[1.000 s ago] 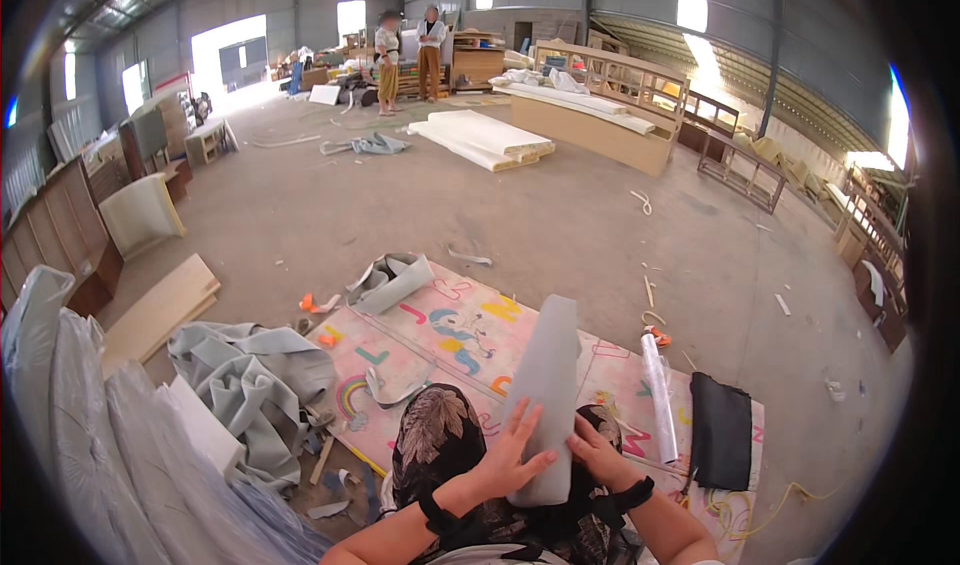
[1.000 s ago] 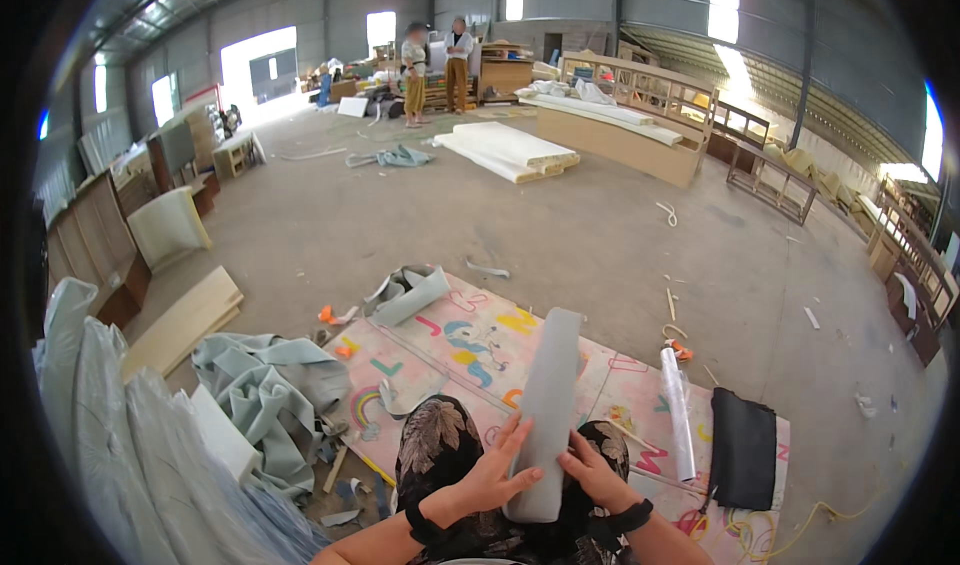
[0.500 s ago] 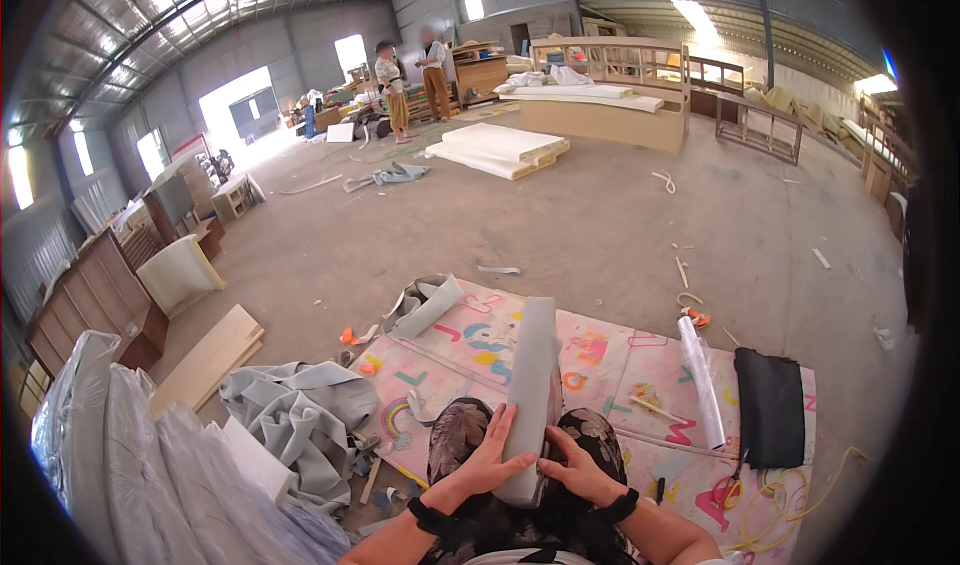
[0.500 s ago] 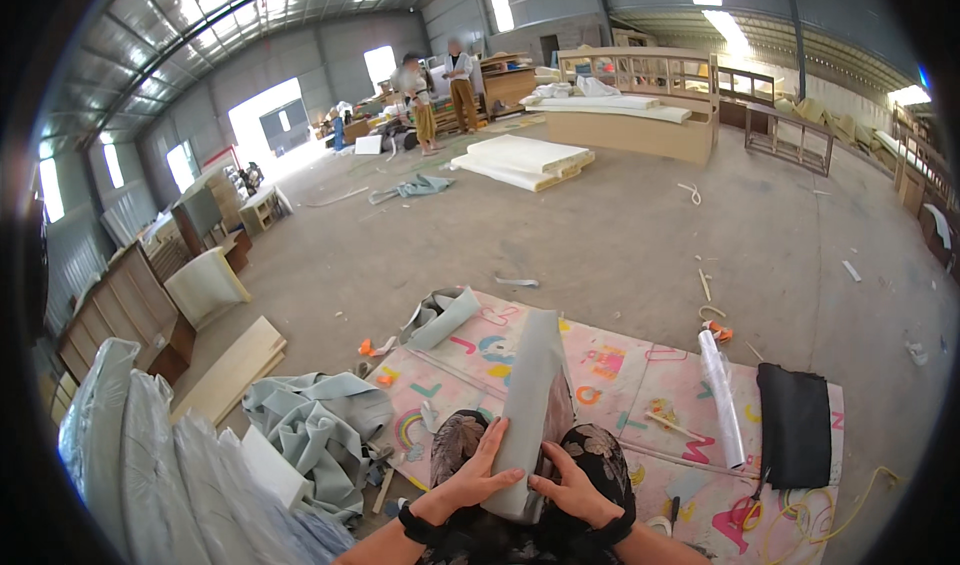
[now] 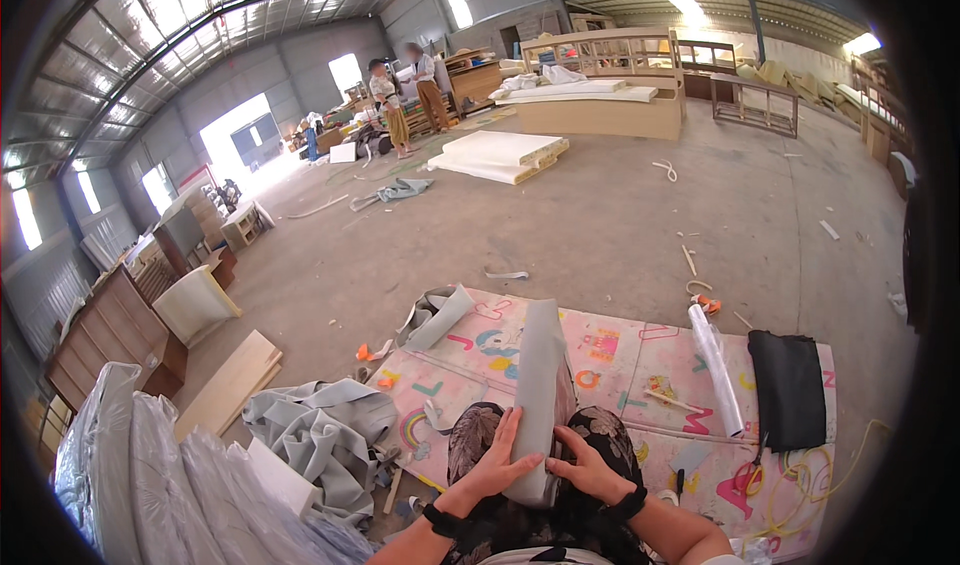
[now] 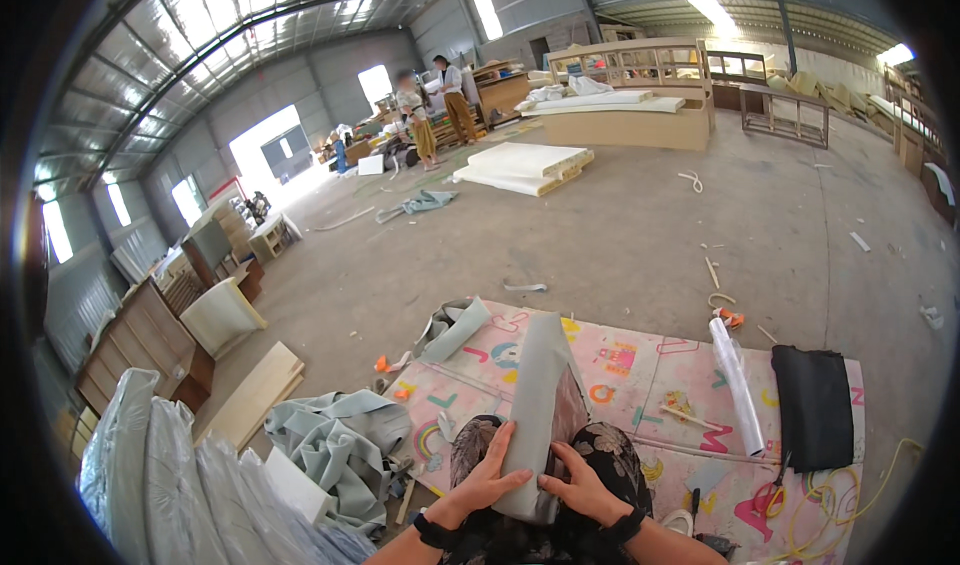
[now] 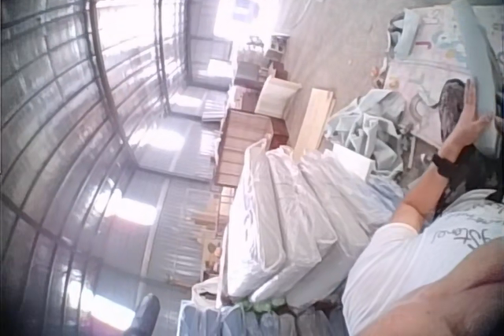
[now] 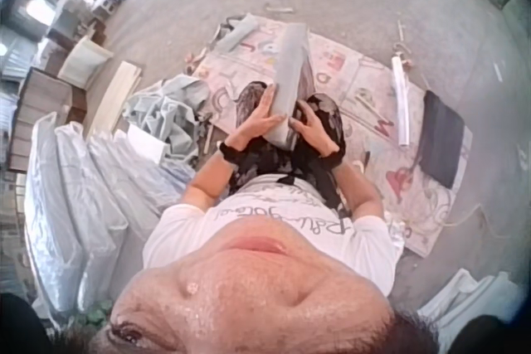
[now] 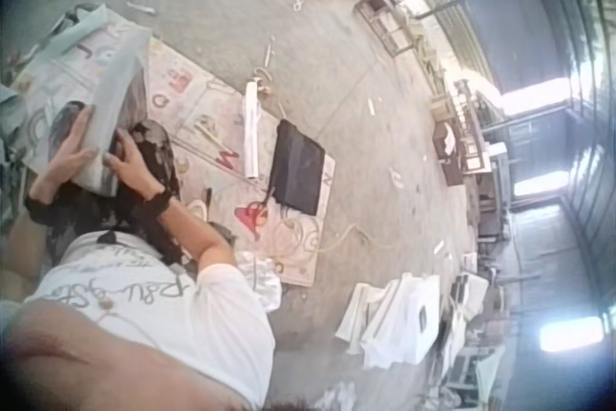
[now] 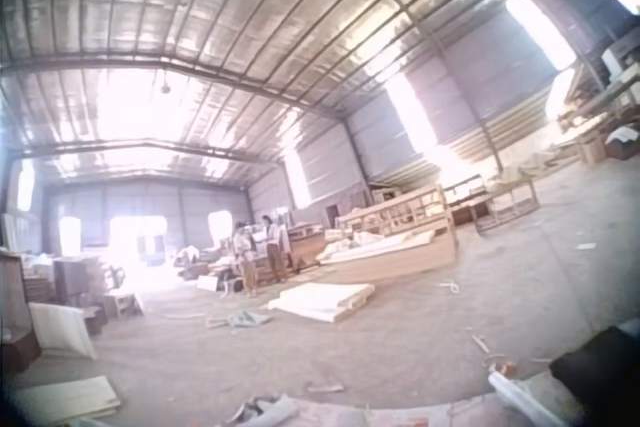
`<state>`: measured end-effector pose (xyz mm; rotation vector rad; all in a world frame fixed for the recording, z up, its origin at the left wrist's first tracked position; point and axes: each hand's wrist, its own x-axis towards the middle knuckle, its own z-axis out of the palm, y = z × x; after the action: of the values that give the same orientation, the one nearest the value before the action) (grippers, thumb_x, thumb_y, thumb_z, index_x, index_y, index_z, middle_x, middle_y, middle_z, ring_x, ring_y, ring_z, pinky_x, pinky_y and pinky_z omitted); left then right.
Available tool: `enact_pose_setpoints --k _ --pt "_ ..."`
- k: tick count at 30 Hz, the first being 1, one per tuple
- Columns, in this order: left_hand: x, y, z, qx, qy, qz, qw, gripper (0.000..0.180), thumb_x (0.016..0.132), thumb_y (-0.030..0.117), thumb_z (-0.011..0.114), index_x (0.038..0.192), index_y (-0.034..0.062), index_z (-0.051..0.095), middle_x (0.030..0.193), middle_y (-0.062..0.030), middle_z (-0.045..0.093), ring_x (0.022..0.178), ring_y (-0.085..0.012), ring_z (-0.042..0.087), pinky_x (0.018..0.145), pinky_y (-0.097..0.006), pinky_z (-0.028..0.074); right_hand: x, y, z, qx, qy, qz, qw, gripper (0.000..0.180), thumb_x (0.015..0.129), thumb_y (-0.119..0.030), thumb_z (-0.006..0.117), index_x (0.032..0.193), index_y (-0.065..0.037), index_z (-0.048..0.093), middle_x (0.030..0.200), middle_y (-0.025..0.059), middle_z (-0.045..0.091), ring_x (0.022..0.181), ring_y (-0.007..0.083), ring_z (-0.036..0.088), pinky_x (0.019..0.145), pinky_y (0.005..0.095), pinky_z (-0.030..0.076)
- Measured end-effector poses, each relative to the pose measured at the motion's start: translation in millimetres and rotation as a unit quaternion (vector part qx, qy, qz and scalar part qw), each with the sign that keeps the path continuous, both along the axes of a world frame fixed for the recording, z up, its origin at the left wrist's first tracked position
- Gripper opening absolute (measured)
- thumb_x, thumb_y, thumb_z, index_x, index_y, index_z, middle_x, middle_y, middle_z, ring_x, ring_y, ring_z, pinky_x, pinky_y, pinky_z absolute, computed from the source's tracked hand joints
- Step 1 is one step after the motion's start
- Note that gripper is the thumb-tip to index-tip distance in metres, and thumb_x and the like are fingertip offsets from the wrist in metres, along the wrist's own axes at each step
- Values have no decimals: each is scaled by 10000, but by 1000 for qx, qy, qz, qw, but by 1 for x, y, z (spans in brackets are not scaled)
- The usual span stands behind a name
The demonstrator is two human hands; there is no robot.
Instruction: Stapling fabric onto a furniture frame using a pneumatic staple gun.
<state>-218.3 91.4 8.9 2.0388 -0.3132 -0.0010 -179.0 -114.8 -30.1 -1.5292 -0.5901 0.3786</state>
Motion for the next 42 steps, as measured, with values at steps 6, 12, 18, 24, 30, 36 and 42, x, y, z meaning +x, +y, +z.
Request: enact_pose_setpoints --k 6,12,18,24,30,36,42 --pt "-1 5 -4 -11 6 8 1000 927 899 401 632 1496 -36 74 1552 -223 99 1456 -306 67 1163 -363 85 1 5 -12 -19 -7 -13 1000 676 864 -271 682 1379 48 383 1416 200 402 1318 291 399 1082 356 331" --pt "3 8 -2 9 15 -1 1000 929 901 389 635 1499 -32 62 1553 -213 107 1454 -296 78 1160 -352 93 0 5 -4 -2 -4 -17 1000 676 855 -271 689 1366 59 394 1409 199 409 1312 291 406 1082 360 330" --pt "9 10 -4 4 25 -1 1000 934 901 390 636 1496 -42 59 1551 -216 102 1453 -292 74 1159 -349 99 6 6 -11 17 -14 -6 1000 673 853 -274 691 1361 57 401 1398 193 421 1305 287 414 1073 361 337" --pt "2 4 1 -24 43 13 999 940 895 388 644 1492 -48 64 1548 -223 110 1450 -289 92 1157 -345 112 2 5 -9 13 41 -8 999 693 855 -293 692 1376 49 388 1415 188 410 1318 288 401 1081 365 332" --pt "-7 3 -2 7 21 11 1000 940 891 360 651 1489 -55 56 1548 -231 123 1448 -289 120 1156 -344 132 -8 3 -17 -4 33 -20 999 687 859 -300 690 1383 30 391 1416 180 412 1312 280 407 1075 362 340" --pt "64 28 19 129 104 64 984 674 979 321 466 1464 -36 164 1337 -388 390 1211 -451 486 1037 -419 372 12 0 -9 31 80 -11 996 456 947 -234 597 1324 -5 485 1213 81 568 1095 167 534 924 311 452" --pt "160 29 42 -111 242 130 955 791 996 456 399 1490 -43 33 1480 -233 329 1296 -363 396 1067 -401 326 112 8 -6 94 240 -10 966 636 1004 -524 335 1343 -1 464 1167 117 606 1005 238 615 850 384 505"
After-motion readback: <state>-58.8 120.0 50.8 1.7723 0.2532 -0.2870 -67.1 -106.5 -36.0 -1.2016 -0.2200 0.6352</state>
